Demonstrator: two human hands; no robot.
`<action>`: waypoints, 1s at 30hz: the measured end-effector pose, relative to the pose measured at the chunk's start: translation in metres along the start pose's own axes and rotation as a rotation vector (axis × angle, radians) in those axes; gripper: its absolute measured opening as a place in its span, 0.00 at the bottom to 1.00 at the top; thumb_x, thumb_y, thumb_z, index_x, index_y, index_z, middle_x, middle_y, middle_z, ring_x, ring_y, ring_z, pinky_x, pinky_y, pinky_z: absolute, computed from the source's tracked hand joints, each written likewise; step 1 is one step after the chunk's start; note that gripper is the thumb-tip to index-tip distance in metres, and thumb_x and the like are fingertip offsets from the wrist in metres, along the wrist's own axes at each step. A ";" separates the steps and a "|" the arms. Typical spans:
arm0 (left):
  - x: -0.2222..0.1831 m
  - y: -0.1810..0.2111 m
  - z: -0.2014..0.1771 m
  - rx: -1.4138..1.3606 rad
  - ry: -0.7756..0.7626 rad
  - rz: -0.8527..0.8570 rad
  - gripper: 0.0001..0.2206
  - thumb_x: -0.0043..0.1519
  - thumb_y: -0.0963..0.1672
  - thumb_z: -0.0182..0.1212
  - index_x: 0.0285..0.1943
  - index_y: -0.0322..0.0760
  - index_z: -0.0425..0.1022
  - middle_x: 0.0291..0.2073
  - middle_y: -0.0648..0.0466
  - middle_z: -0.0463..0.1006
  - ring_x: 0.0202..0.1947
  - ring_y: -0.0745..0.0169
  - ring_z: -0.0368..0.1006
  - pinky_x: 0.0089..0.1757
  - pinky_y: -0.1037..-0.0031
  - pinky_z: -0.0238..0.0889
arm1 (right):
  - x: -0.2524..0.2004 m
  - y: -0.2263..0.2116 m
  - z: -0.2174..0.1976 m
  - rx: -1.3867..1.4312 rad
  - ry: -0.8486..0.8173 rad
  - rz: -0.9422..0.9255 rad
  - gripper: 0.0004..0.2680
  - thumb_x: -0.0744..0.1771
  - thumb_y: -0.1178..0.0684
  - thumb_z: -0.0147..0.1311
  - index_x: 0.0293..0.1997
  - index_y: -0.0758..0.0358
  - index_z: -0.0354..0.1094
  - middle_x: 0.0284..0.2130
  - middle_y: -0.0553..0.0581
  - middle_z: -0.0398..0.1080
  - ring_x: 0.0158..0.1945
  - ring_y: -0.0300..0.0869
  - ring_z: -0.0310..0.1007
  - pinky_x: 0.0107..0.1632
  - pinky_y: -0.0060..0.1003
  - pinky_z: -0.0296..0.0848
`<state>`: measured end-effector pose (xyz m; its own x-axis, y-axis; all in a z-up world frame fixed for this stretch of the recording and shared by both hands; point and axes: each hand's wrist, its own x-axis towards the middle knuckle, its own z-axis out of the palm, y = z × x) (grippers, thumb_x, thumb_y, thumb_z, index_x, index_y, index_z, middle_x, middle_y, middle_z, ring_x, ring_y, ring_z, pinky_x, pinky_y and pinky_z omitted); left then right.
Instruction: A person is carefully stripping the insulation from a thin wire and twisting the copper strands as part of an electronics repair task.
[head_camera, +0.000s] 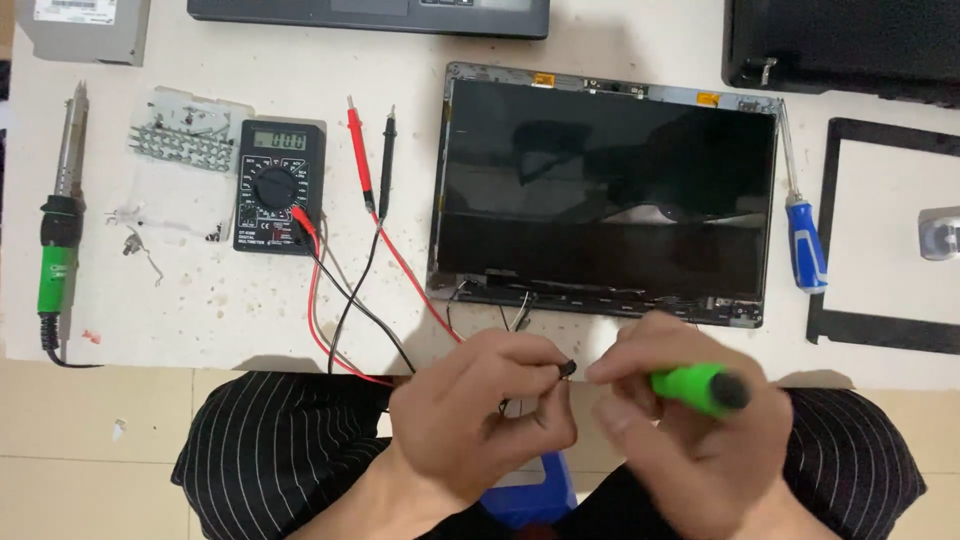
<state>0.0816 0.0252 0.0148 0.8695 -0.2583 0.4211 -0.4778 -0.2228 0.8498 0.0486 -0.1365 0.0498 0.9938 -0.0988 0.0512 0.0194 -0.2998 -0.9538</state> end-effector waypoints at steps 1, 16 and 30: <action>-0.001 0.000 0.001 0.035 0.035 0.129 0.07 0.57 0.37 0.65 0.35 0.35 0.69 0.33 0.51 0.78 0.30 0.66 0.75 0.34 0.84 0.68 | -0.002 -0.006 0.004 -0.027 0.002 0.104 0.05 0.61 0.56 0.58 0.33 0.66 0.73 0.17 0.57 0.65 0.19 0.39 0.60 0.26 0.33 0.62; 0.008 0.026 -0.016 -0.210 -0.005 -0.268 0.05 0.54 0.40 0.66 0.35 0.40 0.74 0.35 0.52 0.83 0.35 0.68 0.83 0.40 0.81 0.76 | -0.013 0.022 0.006 -0.068 0.032 0.026 0.05 0.62 0.54 0.56 0.30 0.64 0.70 0.16 0.54 0.65 0.18 0.38 0.62 0.25 0.30 0.62; -0.004 0.014 -0.013 -0.852 0.020 -0.784 0.07 0.54 0.37 0.68 0.38 0.29 0.75 0.23 0.49 0.76 0.23 0.67 0.73 0.28 0.78 0.69 | -0.018 0.010 0.010 -0.097 0.005 -0.080 0.04 0.61 0.56 0.58 0.35 0.63 0.69 0.26 0.57 0.75 0.23 0.37 0.75 0.34 0.26 0.75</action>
<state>0.0735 0.0350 0.0291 0.8952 -0.3129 -0.3174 0.4261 0.3923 0.8152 0.0322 -0.1283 0.0362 0.9890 -0.0752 0.1278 0.0878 -0.3975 -0.9134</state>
